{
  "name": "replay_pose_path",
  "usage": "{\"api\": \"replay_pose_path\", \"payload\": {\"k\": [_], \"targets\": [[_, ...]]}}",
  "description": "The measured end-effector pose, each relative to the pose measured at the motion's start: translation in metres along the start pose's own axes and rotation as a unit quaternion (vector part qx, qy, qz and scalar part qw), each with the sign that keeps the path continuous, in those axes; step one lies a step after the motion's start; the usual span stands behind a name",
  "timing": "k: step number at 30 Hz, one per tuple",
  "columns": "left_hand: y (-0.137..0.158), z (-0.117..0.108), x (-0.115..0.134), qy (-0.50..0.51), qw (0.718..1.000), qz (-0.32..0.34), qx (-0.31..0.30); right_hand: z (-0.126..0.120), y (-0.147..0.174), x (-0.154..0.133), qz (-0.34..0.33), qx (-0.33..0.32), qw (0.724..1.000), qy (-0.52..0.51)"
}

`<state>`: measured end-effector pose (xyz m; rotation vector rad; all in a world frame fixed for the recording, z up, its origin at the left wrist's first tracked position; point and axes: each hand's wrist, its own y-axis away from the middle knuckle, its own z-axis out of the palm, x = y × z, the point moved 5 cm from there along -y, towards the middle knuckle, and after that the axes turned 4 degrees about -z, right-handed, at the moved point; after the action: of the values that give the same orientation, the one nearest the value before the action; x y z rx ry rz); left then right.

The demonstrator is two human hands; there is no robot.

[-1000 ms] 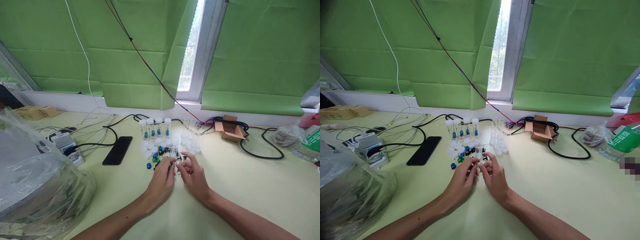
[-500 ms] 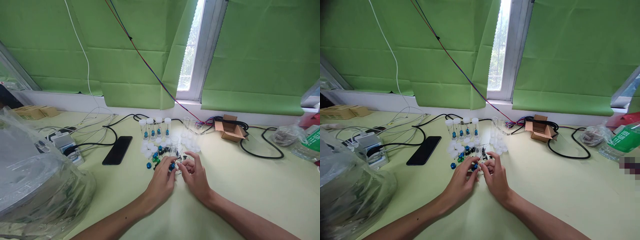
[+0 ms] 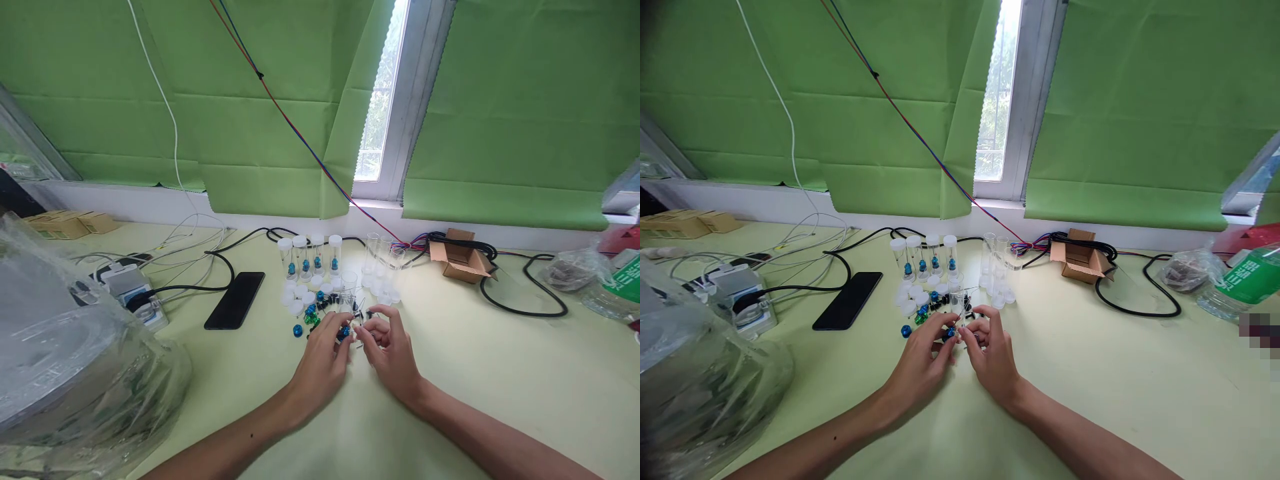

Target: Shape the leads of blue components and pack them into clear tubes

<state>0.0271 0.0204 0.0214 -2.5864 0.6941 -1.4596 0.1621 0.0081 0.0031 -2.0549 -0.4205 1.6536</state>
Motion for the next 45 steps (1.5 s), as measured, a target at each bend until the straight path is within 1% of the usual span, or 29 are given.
{"api": "replay_pose_path", "payload": {"k": [6, 13, 19, 31, 38, 45], "targets": [[0.0005, -0.0019, 0.0005, -0.012, 1.000, 0.001, 0.000, 0.0006, 0.0011, -0.0002, -0.011, -0.004, 1.000, 0.007], [0.0001, -0.0025, 0.0041, -0.031, 0.999, 0.011, -0.008, 0.0004, 0.0018, -0.0013, -0.045, -0.013, 0.998, 0.034], [0.0012, 0.0003, 0.0032, -0.017, 1.000, 0.003, -0.019, 0.0007, 0.0023, -0.0005, -0.045, -0.018, 0.998, 0.042], [0.0014, -0.0015, 0.0026, -0.004, 1.000, -0.027, 0.002, -0.0003, 0.0026, -0.0005, -0.046, 0.001, 0.998, 0.036], [0.0016, -0.0044, 0.0029, -0.014, 0.999, -0.033, 0.015, -0.0001, 0.0027, -0.0018, -0.044, -0.001, 0.999, 0.027], [0.0006, -0.0043, 0.0017, -0.018, 0.999, -0.029, 0.019, 0.0003, 0.0019, -0.0026, -0.057, -0.001, 0.998, 0.034]]}}
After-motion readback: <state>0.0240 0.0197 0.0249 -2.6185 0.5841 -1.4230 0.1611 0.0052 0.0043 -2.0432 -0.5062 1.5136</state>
